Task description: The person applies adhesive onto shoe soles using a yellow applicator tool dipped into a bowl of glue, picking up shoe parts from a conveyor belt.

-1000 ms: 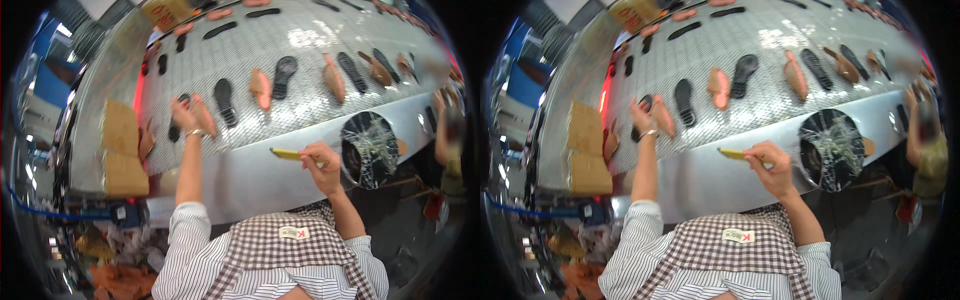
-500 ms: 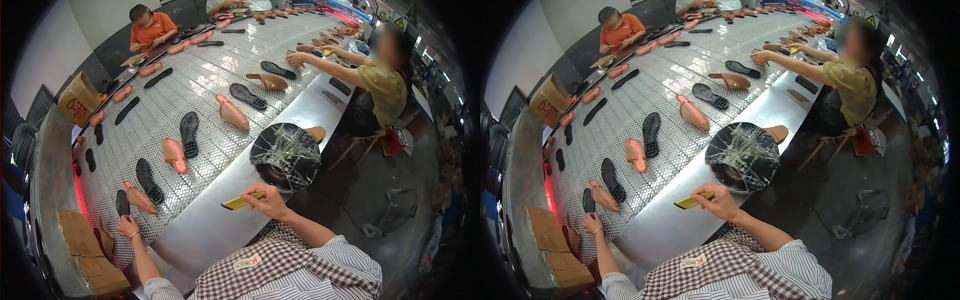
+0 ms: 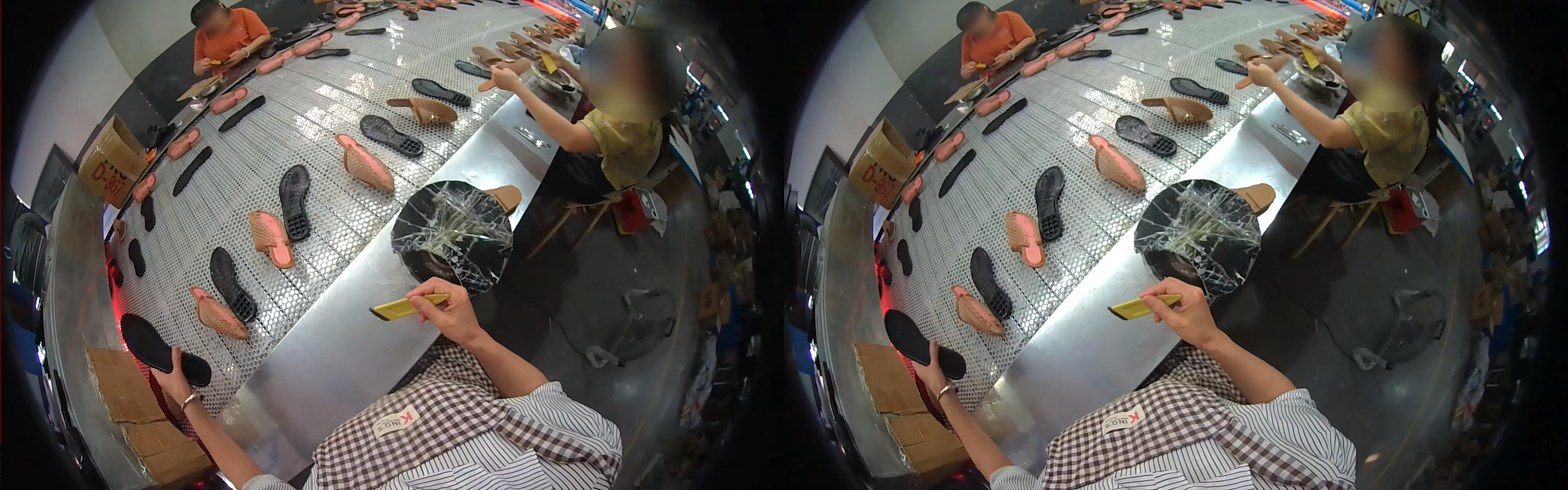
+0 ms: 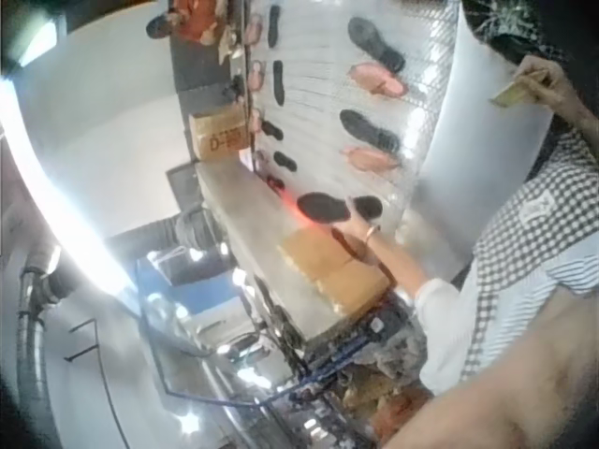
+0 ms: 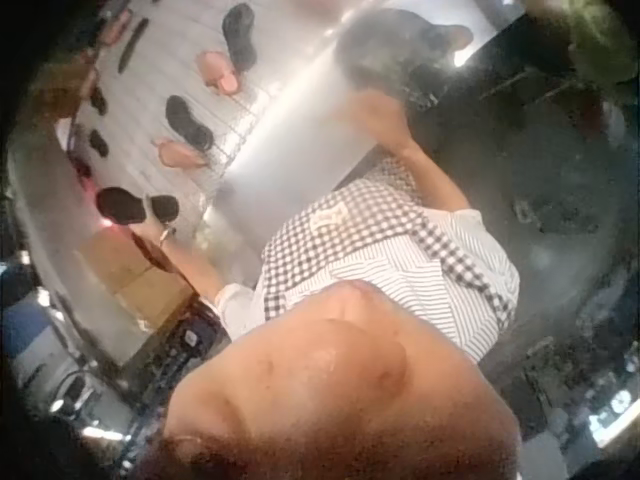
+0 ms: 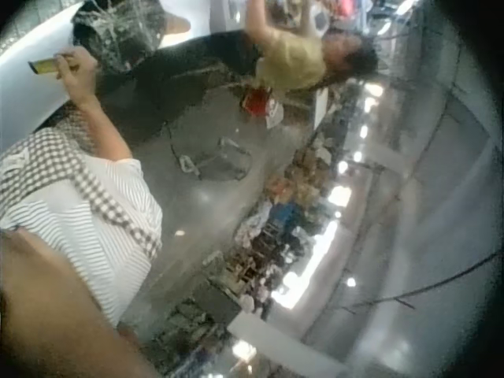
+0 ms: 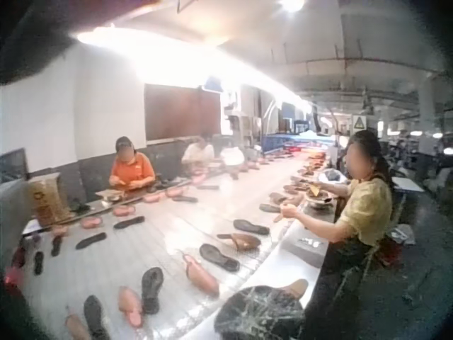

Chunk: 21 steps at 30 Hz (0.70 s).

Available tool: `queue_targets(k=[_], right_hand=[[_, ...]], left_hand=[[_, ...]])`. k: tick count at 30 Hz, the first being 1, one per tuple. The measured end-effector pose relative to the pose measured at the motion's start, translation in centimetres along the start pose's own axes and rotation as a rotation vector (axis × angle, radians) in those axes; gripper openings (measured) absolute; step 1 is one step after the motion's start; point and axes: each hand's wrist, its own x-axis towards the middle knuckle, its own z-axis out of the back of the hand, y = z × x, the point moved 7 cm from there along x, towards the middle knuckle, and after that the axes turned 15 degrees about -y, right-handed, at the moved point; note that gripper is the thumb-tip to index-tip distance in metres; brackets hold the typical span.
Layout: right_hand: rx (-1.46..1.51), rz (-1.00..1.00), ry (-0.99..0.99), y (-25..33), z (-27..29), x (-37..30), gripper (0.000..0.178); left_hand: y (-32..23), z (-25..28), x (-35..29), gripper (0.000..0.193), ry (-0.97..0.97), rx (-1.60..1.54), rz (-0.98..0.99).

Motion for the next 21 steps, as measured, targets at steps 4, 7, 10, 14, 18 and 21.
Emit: queue_targets(k=[4, 7, 10, 14, 18, 21], right_hand=[[0.017, -0.048, -0.081, 0.0, 0.9, 0.0, 0.009], [0.003, 0.012, -0.14, -0.3, 1.7, 0.7, 0.009], [-0.041, 0.009, -0.212, 0.3, 3.1, 1.2, 0.011], [-0.109, 0.045, -0.375, 0.6, 6.4, 2.7, 0.014], [-0.28, 0.081, -0.362, 0.3, 7.1, 4.1, 0.012], [-0.432, 0.192, -0.287, 0.1, 6.5, 4.6, 0.012]], left_hand=[[-10.6, -3.4, -10.0, 0.051, 0.231, -0.353, 0.251], [-10.9, -6.4, -16.3, 0.047, 0.384, -0.395, 0.484], [-10.9, -11.0, -24.1, 0.049, 0.631, -0.816, 1.0], [-11.8, -16.1, -31.2, 0.058, 0.873, -0.909, 1.317], [-12.1, -17.2, -33.8, 0.063, 0.993, -0.86, 1.348], [-12.2, -17.4, -33.8, 0.064, 1.036, -0.827, 1.284]])
